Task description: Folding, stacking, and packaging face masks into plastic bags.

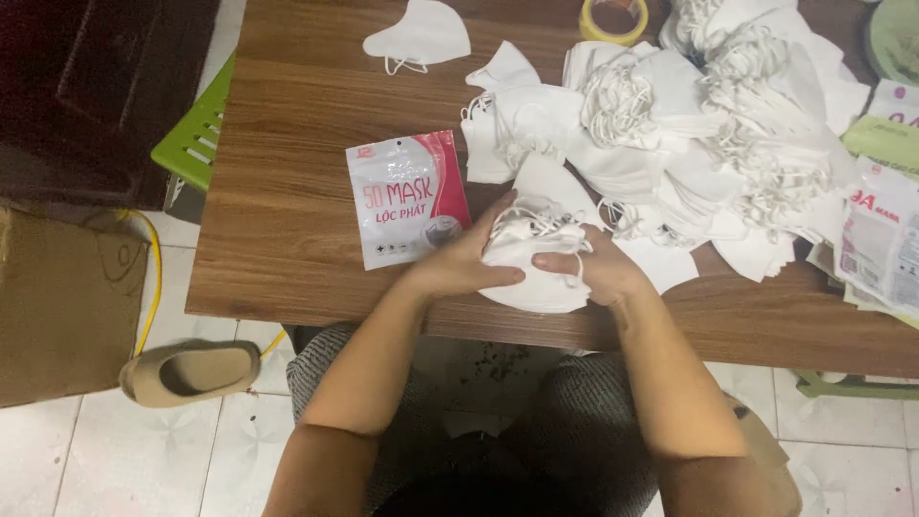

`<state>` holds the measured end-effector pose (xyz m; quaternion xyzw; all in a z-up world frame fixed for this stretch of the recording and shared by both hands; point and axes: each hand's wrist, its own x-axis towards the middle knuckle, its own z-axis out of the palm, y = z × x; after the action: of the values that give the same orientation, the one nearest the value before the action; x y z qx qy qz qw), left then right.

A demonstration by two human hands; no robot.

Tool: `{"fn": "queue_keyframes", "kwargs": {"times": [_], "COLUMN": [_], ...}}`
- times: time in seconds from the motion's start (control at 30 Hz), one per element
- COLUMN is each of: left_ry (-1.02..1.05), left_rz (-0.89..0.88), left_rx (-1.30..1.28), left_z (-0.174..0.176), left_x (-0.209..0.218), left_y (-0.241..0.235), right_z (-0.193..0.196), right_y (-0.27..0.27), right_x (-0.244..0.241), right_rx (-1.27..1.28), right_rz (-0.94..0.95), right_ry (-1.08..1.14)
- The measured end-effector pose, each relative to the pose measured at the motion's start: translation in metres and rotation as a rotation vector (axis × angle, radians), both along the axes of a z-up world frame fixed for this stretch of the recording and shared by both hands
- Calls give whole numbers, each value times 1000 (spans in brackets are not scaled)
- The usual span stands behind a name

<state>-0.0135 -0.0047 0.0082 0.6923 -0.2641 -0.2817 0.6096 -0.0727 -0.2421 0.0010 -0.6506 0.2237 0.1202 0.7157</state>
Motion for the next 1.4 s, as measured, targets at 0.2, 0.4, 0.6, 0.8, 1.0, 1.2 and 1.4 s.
{"fn": "queue_keyframes", "kwargs": {"times": [0.2,0.4,0.6,0.8,1.0,1.2,1.4], "left_ry": [-269,-327,-371,-495,-336,-483,-587], "left_rz": [165,100,65,240,377,63,428], "left_rx": [301,1072,1052,1285,1175,1186,1114], "left_z": [37,41,27,-55,-11,-42,-86], "left_x": [20,19,25,58,33,59,83], "left_y": [41,31,30,55,18,46,96], "right_z": [16,8,9,20,14,23,19], "right_y": [-19,-36,-34,-29,-25,-22,-26], "right_x": [3,4,4,2,1,4,7], "right_rx": [104,238,252,251,241,216,190], "right_rz": [-265,-429,-457,-453,-476,-505,-490], "right_ry": [-129,-207,-228,-195,-201,-200,-199]}}
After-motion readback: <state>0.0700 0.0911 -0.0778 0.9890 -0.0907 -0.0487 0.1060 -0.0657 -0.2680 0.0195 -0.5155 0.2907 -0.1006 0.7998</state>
